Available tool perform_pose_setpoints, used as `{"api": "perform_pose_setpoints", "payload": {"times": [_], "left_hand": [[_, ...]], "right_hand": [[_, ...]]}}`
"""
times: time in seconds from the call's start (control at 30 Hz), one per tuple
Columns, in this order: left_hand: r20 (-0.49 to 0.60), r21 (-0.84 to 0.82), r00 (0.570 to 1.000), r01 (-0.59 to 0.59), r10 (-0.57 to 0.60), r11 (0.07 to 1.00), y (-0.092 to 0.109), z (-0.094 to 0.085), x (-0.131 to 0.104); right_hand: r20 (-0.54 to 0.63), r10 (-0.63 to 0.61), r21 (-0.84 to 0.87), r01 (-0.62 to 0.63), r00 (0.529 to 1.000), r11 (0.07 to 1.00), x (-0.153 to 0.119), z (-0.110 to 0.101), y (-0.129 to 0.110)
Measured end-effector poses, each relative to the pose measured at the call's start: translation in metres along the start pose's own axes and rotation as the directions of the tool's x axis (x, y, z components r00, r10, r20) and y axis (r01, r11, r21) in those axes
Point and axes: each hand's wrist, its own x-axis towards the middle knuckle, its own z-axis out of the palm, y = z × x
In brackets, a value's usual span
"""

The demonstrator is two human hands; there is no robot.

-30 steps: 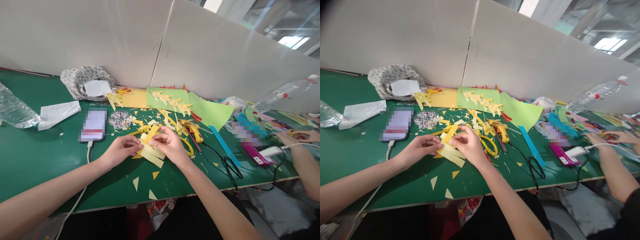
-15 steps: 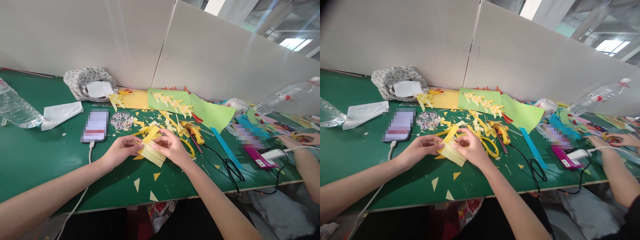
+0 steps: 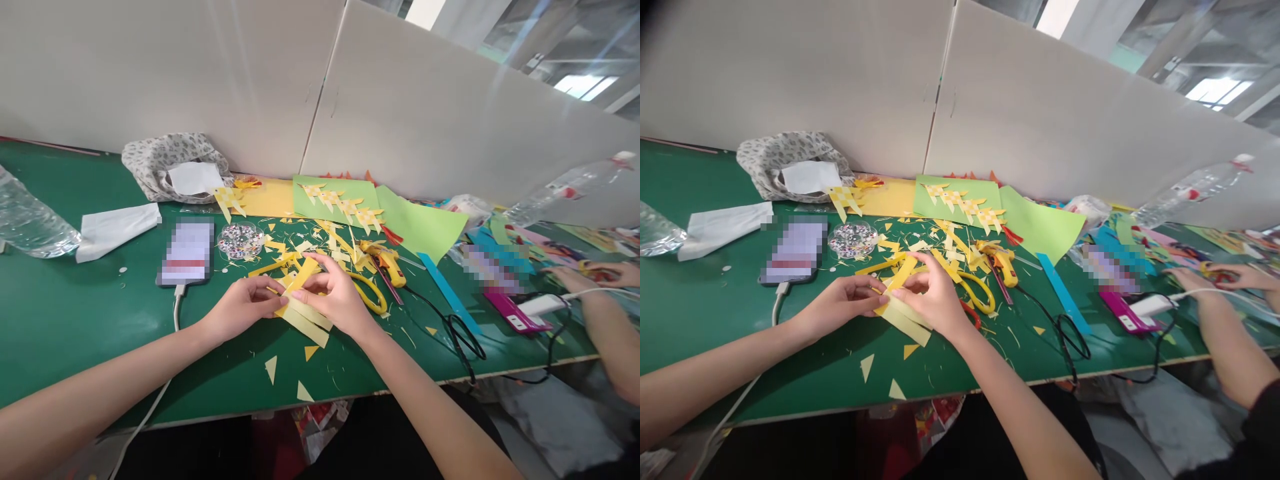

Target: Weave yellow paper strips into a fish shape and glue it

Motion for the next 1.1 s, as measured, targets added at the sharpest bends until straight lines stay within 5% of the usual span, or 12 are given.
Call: {"api": "perform_pose_setpoints", "payload": {"times": [0.2, 0.4, 0.5, 0.67, 0.83, 1.1], "left_hand": [[0.021, 0.152, 0.989, -0.149, 0.147, 0.977, -0.005, -0.003, 0.001], [0.04, 0.127, 0.985, -0.174, 0.17, 0.977, -0.003, -0.007, 0.002], [-0.082, 0.057, 0.979, -0.18, 0.184, 0.982, 0.003, -0.015, 0.004], [-0.345, -0.285, 0.923, -0.276, 0.171, 0.918, 0.014, -0.032, 0.01], [-0.372, -0.569, 0.927, -0.26, 0.038, 0.78, 0.013, -0.041, 0.016], [-0.363, -0.683, 0.932, -0.256, -0.014, 0.684, 0.011, -0.043, 0.019]], "right_hand": [[0.012, 0.004, -0.03, -0.004, 1.0, 1.0, -0.001, 0.002, -0.004], [0.077, -0.017, 0.001, 0.017, 0.997, 1.0, 0.0, -0.003, -0.003], [0.044, -0.026, -0.016, 0.027, 0.999, 1.0, 0.006, -0.017, 0.001], [-0.229, -0.101, -0.118, 0.075, 0.968, 0.99, 0.011, -0.035, 0.009], [0.163, -0.18, -0.294, 0.222, 0.97, 0.93, -0.002, -0.013, 0.004], [0.302, -0.32, -0.612, 0.44, 0.898, 0.658, -0.003, 0.012, 0.01]]}}
